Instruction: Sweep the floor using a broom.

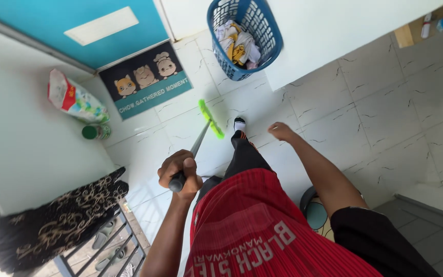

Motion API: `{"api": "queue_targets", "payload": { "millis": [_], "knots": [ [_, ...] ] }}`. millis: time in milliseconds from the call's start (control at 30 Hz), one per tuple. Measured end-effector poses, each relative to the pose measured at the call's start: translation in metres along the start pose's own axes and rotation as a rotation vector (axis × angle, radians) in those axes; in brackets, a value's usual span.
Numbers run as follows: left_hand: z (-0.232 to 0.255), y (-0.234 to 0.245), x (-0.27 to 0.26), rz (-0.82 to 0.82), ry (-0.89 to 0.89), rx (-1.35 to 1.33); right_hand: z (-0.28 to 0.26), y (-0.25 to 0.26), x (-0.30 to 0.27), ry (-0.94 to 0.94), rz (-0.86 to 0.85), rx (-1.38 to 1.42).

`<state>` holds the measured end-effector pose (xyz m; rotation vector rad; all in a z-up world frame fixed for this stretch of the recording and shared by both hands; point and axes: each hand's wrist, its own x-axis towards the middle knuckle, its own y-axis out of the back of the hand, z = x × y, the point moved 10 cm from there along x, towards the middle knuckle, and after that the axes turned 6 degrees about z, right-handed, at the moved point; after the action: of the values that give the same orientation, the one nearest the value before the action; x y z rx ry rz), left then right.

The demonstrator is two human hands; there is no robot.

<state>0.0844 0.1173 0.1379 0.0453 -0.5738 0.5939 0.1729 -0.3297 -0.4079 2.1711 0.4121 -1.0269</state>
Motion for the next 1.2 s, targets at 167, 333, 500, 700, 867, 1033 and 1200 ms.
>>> {"api": "queue_targets", "payload": {
  "millis": [167,333,500,700,867,1033,1200],
  "knots": [
    [-0.044,-0.091,0.033,-0.042,-0.070,0.123,0.011,0.055,0.078,-0.165,0.068,0.360],
    [-0.100,-0.145,0.072,-0.069,0.073,0.387,-0.024,0.060,0.161,-0.343,-0.034,0.734],
    [-0.181,-0.119,0.058,-0.077,0.457,0.690,-0.048,0.053,0.249,-0.548,0.021,0.969],
    [-0.214,-0.232,0.107,-0.521,0.217,0.035,-0.047,0.020,0.321,-0.682,0.108,0.935],
    [-0.301,-0.187,0.054,-0.056,0.382,0.210,0.019,-0.038,0.415,-0.687,0.205,1.326],
    [-0.302,-0.176,0.047,-0.003,0.309,0.131,0.013,-0.031,0.406,-0.696,0.354,1.150],
    [-0.301,-0.181,0.040,-0.087,0.402,0.183,-0.007,-0.021,0.419,-0.585,0.348,1.076]
  ]
}}
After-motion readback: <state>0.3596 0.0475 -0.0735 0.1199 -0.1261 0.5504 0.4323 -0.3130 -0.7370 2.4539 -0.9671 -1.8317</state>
